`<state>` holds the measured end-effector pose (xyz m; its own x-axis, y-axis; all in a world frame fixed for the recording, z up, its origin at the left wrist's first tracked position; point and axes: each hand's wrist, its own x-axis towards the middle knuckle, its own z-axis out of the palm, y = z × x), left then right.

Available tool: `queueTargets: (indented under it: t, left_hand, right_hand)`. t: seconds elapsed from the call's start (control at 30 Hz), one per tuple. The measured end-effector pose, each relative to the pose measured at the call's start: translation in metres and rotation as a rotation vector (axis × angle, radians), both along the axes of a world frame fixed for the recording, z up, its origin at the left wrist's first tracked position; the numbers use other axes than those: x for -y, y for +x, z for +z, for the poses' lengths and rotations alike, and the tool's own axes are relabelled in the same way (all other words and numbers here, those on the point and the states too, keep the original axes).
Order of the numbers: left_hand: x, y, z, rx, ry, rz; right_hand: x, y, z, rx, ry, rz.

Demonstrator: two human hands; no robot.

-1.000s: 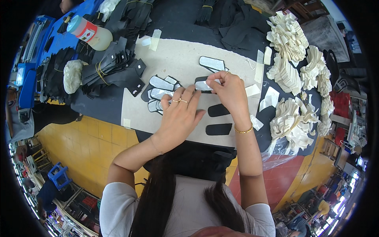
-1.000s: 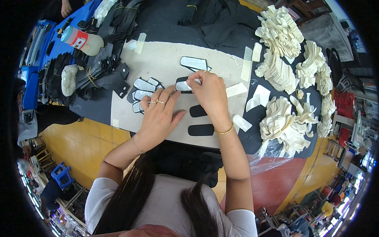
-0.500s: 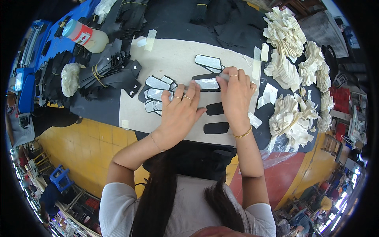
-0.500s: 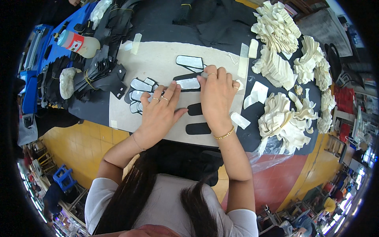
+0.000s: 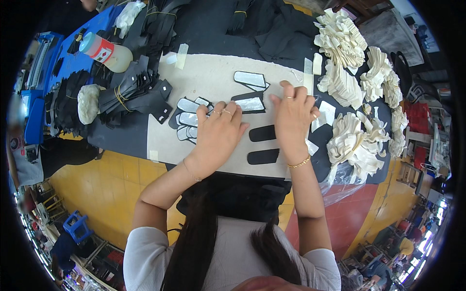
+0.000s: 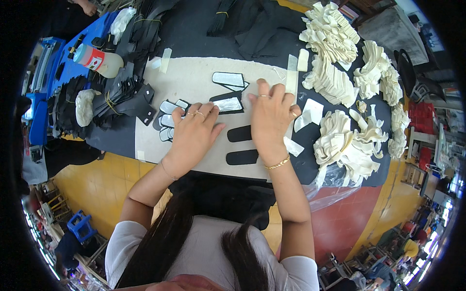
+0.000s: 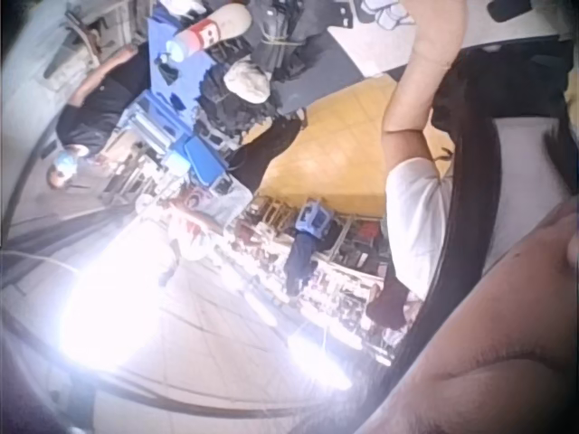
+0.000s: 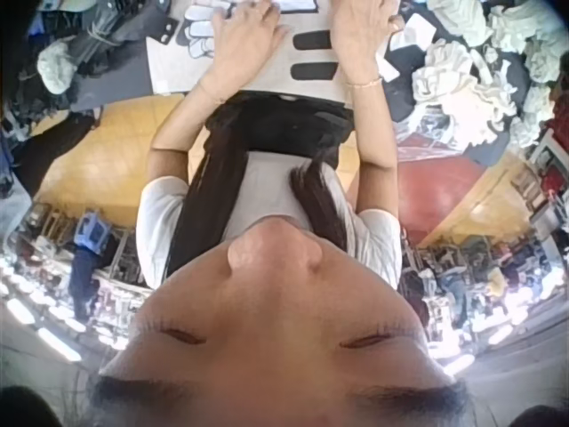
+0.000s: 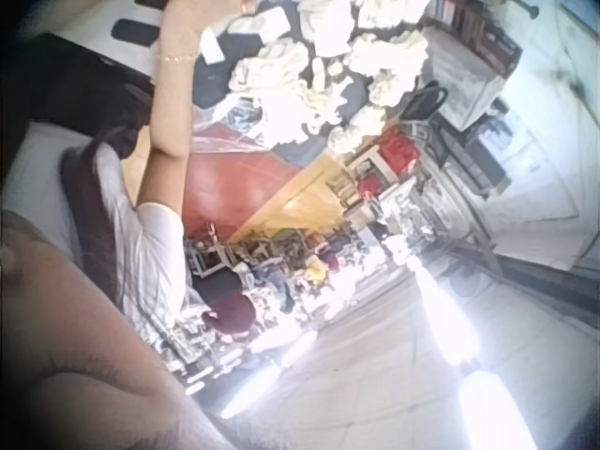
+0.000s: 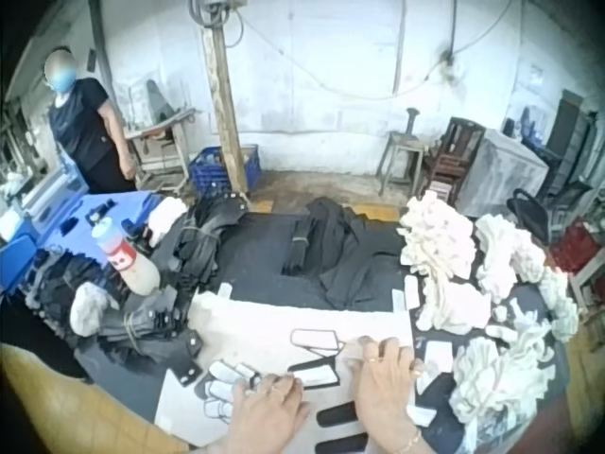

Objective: The person repeatedly picks up small black and white fabric pieces from a table, aligns them, and presses them together by hand. They handle the pieces one at a time, occasionally stacking completed pairs on the table.

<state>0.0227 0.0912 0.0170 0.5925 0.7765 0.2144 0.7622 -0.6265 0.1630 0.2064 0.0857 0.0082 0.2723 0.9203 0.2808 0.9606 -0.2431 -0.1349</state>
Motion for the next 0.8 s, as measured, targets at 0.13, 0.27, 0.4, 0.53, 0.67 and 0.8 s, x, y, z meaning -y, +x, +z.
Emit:
queueTargets:
  t: [0.13,0.27,0.4,0.53,0.67,0.8]
  left_hand:
    - [-0.022,0.008,0.001,0.115,-0.118,0.062]
    - [-0.031,0.014,-0.003,0.215,-0.117,0.054]
    - [-0.032,0.016,-0.005,0.285,-0.156,0.050]
    - [-0.030,0.019,-0.002,0.277,-0.209,0.038]
    - [-0.025,0.015,0.013,0.374,-0.308,0.035]
    - [-0.014,-0.018,0.038,0.485,-0.282,0.115]
  right_hand:
    - [0.014,0.028,0.020,-0.148,0.076,-0.051]
    - [0.034,0.070,0.034,-0.257,0.123,-0.002]
    - [0.044,0.094,0.029,-0.346,0.102,0.044]
    - [0.041,0.093,0.018,-0.262,0.017,0.173]
    - [0.034,0.083,0.018,-0.165,-0.124,0.303]
    - [0.033,0.080,0.025,-0.138,-0.186,0.374]
